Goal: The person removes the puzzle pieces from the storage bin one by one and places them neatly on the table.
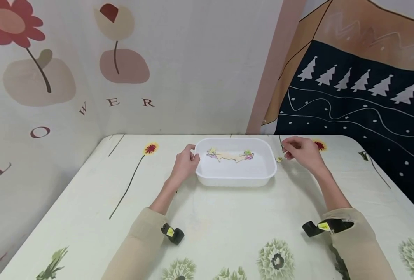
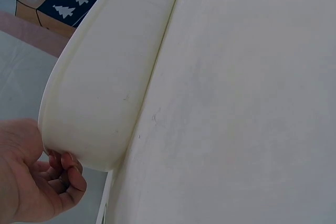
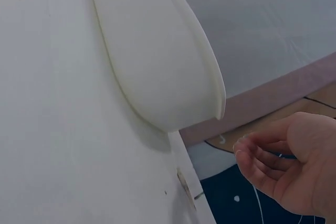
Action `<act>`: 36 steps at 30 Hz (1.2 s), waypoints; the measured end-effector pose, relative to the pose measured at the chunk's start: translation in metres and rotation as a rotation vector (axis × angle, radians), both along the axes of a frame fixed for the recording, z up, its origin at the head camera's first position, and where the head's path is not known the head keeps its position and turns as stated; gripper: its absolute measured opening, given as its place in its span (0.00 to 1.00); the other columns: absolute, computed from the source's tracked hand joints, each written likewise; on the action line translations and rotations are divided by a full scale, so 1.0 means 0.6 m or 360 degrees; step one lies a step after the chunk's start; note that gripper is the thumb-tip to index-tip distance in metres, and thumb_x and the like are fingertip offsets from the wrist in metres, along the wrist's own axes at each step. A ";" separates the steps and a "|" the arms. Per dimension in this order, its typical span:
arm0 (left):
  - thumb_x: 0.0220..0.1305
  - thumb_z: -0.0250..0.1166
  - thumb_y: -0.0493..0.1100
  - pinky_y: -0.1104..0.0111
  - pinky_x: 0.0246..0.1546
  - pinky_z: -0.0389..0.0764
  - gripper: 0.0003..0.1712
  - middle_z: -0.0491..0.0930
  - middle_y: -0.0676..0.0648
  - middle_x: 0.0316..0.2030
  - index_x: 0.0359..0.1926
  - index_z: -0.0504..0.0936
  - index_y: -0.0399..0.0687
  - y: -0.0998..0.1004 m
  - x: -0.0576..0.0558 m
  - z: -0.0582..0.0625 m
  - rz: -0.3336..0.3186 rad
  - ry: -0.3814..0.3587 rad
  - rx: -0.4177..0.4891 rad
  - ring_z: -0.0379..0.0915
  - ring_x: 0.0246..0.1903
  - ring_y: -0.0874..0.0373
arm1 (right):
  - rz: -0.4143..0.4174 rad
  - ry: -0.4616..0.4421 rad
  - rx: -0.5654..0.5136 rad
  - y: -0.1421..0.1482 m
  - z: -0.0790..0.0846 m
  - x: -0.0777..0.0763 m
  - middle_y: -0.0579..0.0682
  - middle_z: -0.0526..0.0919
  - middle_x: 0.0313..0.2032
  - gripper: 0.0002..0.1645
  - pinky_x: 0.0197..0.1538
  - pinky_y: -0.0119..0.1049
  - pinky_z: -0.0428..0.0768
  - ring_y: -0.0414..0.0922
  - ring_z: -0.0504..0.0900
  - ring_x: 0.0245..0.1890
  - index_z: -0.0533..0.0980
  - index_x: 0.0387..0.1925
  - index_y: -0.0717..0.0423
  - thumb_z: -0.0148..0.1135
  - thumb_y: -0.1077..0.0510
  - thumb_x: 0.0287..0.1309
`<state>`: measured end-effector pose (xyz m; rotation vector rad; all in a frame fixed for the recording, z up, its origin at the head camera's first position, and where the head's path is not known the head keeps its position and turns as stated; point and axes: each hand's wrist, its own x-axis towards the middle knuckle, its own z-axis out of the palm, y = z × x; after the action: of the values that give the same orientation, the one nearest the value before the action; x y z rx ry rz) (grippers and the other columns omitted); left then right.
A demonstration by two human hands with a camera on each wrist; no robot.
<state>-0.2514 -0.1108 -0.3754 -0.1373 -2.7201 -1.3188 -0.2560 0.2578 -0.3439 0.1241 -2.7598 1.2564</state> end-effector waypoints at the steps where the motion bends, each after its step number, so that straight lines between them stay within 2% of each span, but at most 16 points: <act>1: 0.73 0.54 0.37 0.68 0.27 0.67 0.25 0.69 0.47 0.28 0.67 0.69 0.32 0.000 0.000 0.000 -0.0002 0.0001 0.0002 0.64 0.25 0.57 | -0.0004 0.0009 -0.0005 -0.004 0.003 0.001 0.65 0.83 0.44 0.19 0.40 0.31 0.83 0.47 0.83 0.33 0.77 0.55 0.67 0.54 0.56 0.75; 6: 0.72 0.54 0.37 0.68 0.27 0.67 0.25 0.69 0.47 0.27 0.67 0.70 0.32 0.001 -0.003 -0.002 -0.0014 0.0005 0.0008 0.64 0.25 0.57 | 0.0008 0.0085 -0.0025 -0.020 0.010 0.006 0.64 0.84 0.43 0.18 0.40 0.32 0.83 0.51 0.84 0.35 0.79 0.53 0.65 0.55 0.56 0.74; 13: 0.72 0.54 0.37 0.68 0.26 0.67 0.25 0.70 0.47 0.27 0.67 0.70 0.32 0.001 -0.005 -0.003 -0.0023 0.0002 0.0005 0.64 0.25 0.57 | 0.0081 0.0139 -0.0053 -0.047 0.014 0.010 0.63 0.83 0.44 0.17 0.38 0.25 0.80 0.57 0.83 0.39 0.78 0.54 0.65 0.56 0.57 0.73; 19: 0.72 0.54 0.38 0.68 0.27 0.67 0.25 0.70 0.47 0.28 0.67 0.69 0.32 0.000 -0.006 -0.002 -0.0016 0.0003 -0.0001 0.65 0.26 0.57 | 0.0154 0.0119 -0.0057 -0.075 0.015 0.010 0.63 0.83 0.45 0.16 0.42 0.33 0.83 0.56 0.83 0.40 0.78 0.54 0.64 0.57 0.57 0.73; 26: 0.72 0.54 0.37 0.68 0.27 0.67 0.25 0.69 0.47 0.28 0.67 0.69 0.32 -0.003 -0.006 -0.002 -0.0019 -0.0002 0.0005 0.64 0.25 0.57 | 0.0241 0.0061 0.0004 -0.100 0.003 0.005 0.62 0.83 0.46 0.15 0.42 0.31 0.80 0.55 0.83 0.41 0.78 0.55 0.63 0.56 0.59 0.73; 31: 0.72 0.54 0.38 0.68 0.27 0.67 0.25 0.69 0.47 0.28 0.67 0.69 0.32 -0.003 -0.005 -0.003 -0.0017 -0.0005 0.0004 0.64 0.25 0.57 | 0.0271 0.0059 0.0038 -0.115 -0.009 -0.002 0.60 0.84 0.45 0.16 0.45 0.40 0.80 0.53 0.83 0.42 0.78 0.55 0.64 0.57 0.60 0.72; 36: 0.72 0.54 0.38 0.69 0.26 0.67 0.26 0.70 0.47 0.28 0.67 0.69 0.32 -0.003 -0.008 -0.004 -0.0023 -0.0014 0.0012 0.65 0.25 0.57 | 0.0296 0.0041 0.0077 -0.135 -0.018 -0.011 0.60 0.84 0.48 0.16 0.53 0.48 0.79 0.56 0.82 0.48 0.78 0.55 0.66 0.57 0.62 0.70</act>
<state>-0.2560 -0.1123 -0.3779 -0.1511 -2.7264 -1.3361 -0.2625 0.1768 -0.3544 0.4063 -2.8118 1.2177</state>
